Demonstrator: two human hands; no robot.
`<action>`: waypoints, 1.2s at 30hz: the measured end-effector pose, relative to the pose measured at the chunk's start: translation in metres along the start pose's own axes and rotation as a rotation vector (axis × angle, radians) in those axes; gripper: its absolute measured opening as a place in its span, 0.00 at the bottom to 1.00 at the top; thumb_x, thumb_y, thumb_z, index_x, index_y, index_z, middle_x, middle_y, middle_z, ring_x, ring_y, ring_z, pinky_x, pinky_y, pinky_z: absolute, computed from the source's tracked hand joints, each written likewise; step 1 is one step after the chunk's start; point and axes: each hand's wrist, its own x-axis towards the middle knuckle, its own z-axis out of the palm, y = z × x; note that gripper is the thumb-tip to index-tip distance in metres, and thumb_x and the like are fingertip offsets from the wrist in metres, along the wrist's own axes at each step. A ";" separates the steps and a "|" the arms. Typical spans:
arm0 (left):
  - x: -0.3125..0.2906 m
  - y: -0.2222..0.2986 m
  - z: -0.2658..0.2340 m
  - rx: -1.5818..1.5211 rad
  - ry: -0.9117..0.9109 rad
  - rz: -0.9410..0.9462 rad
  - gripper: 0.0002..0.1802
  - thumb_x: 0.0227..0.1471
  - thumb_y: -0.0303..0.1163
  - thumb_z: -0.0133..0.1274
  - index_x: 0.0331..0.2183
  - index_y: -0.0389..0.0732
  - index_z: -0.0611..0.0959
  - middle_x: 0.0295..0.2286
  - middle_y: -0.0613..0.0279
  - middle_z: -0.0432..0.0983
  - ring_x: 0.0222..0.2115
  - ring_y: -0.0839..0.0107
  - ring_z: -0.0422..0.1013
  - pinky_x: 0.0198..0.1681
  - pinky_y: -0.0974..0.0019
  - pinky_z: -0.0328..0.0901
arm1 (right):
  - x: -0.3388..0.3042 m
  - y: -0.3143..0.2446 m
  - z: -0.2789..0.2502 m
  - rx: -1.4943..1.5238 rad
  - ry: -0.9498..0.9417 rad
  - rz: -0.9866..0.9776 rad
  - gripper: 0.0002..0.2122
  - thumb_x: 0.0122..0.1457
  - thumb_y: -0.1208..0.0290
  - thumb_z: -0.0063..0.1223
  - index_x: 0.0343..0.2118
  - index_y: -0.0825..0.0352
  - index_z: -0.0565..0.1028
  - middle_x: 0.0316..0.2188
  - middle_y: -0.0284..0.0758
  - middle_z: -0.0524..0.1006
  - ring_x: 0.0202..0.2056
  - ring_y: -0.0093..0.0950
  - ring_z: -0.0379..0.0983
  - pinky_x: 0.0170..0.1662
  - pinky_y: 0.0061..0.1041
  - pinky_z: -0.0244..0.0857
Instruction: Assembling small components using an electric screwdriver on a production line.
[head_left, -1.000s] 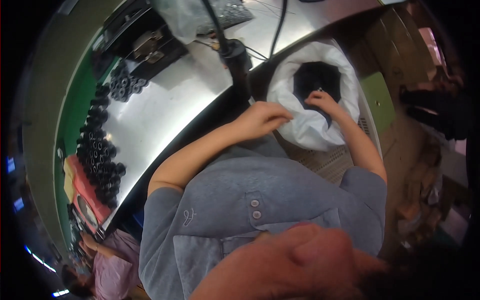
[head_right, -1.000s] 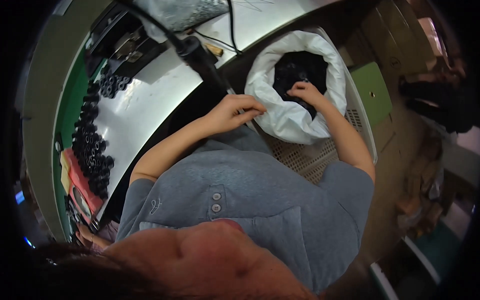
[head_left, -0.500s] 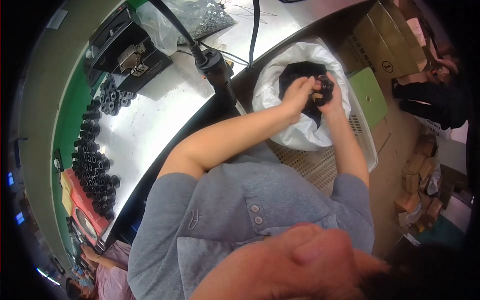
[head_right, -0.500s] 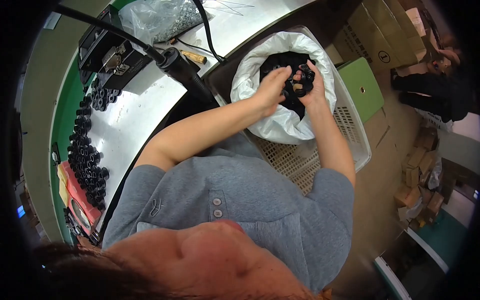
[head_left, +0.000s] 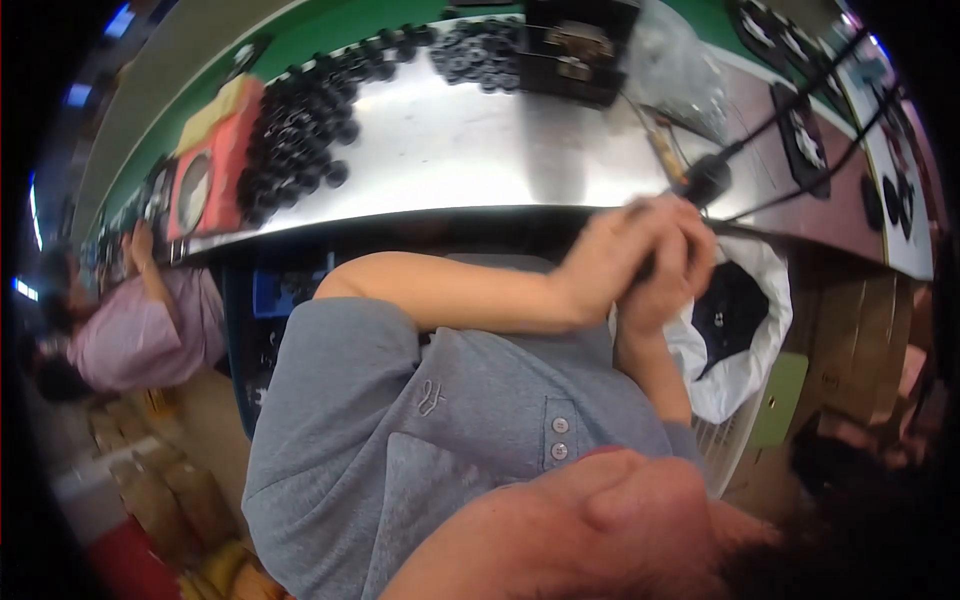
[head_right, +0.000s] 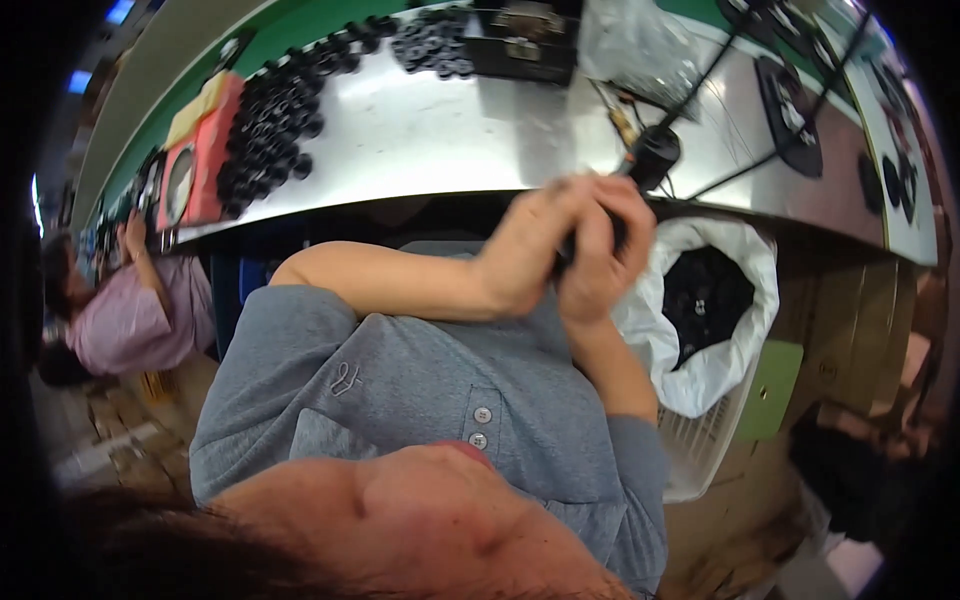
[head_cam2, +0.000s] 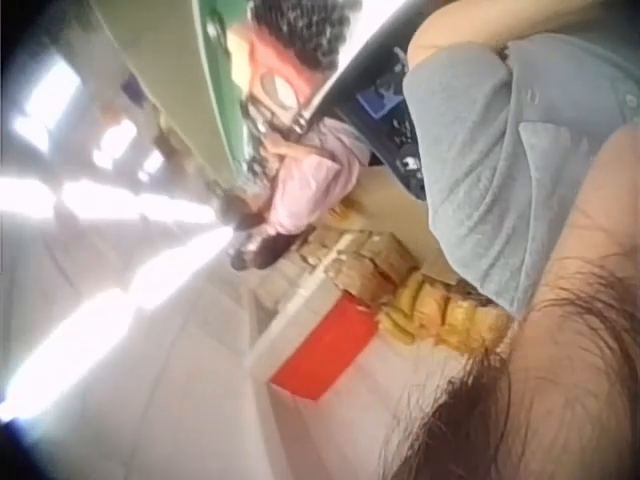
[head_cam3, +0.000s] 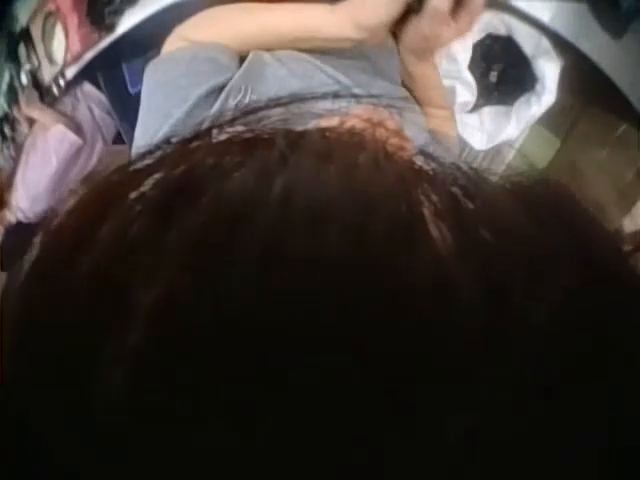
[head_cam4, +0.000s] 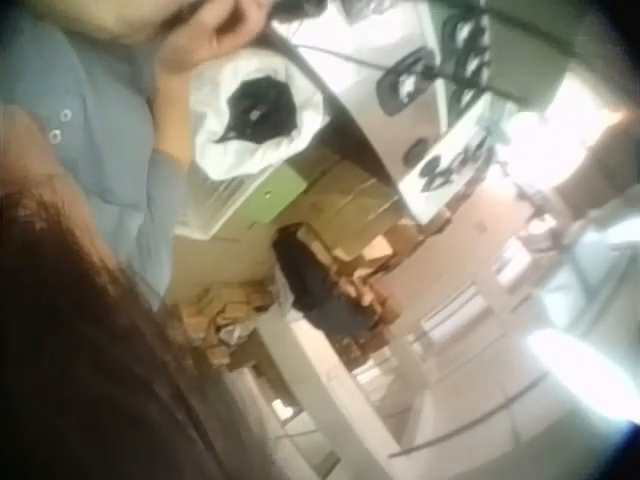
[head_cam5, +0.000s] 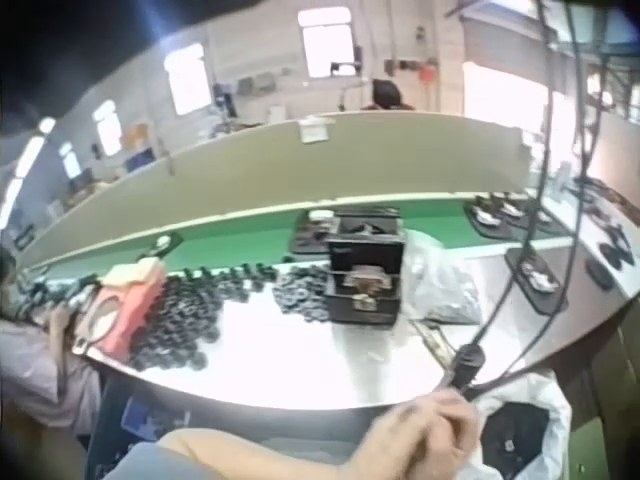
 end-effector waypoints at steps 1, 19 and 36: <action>0.005 0.009 -0.017 0.175 0.071 0.224 0.19 0.60 0.42 0.38 0.42 0.39 0.75 0.38 0.64 0.72 0.41 0.75 0.66 0.48 0.71 0.59 | 0.006 0.006 0.026 0.267 -0.073 0.186 0.04 0.54 0.79 0.49 0.33 0.71 0.70 0.34 0.39 0.73 0.37 0.26 0.69 0.45 0.23 0.61; 0.159 0.062 -0.219 0.208 0.648 0.721 0.12 0.56 0.36 0.48 0.34 0.36 0.79 0.31 0.65 0.75 0.32 0.78 0.68 0.35 0.76 0.63 | 0.069 0.169 0.225 -0.168 -0.223 -0.060 0.07 0.50 0.69 0.54 0.27 0.68 0.75 0.28 0.39 0.75 0.32 0.36 0.72 0.37 0.29 0.65; 0.153 0.065 -0.222 0.250 0.650 0.731 0.12 0.57 0.31 0.45 0.37 0.33 0.77 0.34 0.60 0.76 0.34 0.76 0.70 0.39 0.74 0.64 | 0.065 0.175 0.224 0.043 -0.290 0.101 0.08 0.57 0.75 0.46 0.34 0.70 0.76 0.32 0.35 0.78 0.35 0.24 0.74 0.40 0.21 0.66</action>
